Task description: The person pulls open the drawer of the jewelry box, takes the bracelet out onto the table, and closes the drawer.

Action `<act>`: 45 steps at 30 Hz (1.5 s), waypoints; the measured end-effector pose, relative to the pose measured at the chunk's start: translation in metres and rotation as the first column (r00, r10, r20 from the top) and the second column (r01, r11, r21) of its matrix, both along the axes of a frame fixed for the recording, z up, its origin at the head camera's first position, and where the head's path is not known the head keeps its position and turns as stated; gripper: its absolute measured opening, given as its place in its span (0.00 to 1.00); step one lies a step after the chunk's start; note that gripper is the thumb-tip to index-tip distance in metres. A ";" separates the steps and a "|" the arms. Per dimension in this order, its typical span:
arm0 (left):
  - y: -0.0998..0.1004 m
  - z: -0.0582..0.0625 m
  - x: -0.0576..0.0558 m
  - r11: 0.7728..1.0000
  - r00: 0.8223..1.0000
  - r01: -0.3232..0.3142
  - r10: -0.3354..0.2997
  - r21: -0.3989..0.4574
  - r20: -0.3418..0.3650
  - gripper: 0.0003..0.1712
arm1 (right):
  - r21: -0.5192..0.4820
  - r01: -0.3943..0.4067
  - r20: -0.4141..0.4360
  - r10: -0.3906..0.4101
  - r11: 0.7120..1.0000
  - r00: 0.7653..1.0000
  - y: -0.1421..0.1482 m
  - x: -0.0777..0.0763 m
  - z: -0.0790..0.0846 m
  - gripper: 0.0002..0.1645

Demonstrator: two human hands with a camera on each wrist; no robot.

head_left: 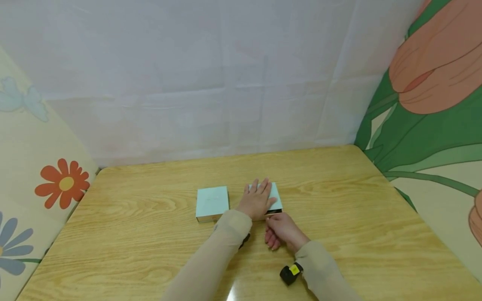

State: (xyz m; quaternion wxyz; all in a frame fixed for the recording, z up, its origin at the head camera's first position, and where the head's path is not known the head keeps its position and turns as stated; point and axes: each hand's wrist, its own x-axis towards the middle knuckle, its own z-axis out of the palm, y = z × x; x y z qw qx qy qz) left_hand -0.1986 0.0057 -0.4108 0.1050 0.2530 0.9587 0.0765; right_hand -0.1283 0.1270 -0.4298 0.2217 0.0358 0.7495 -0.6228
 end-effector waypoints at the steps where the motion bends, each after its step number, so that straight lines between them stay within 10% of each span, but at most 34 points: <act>1: 0.000 0.000 0.000 1.000 1.000 0.000 0.000 0.001 0.000 0.36 | -0.002 -0.001 0.000 0.001 1.000 1.000 0.000 0.000 0.000 0.20; 45: 0.001 -0.006 -0.003 1.000 1.000 -0.008 0.008 0.002 -0.001 0.37 | -0.017 0.008 0.035 -0.008 1.000 0.999 0.001 0.004 -0.002 0.19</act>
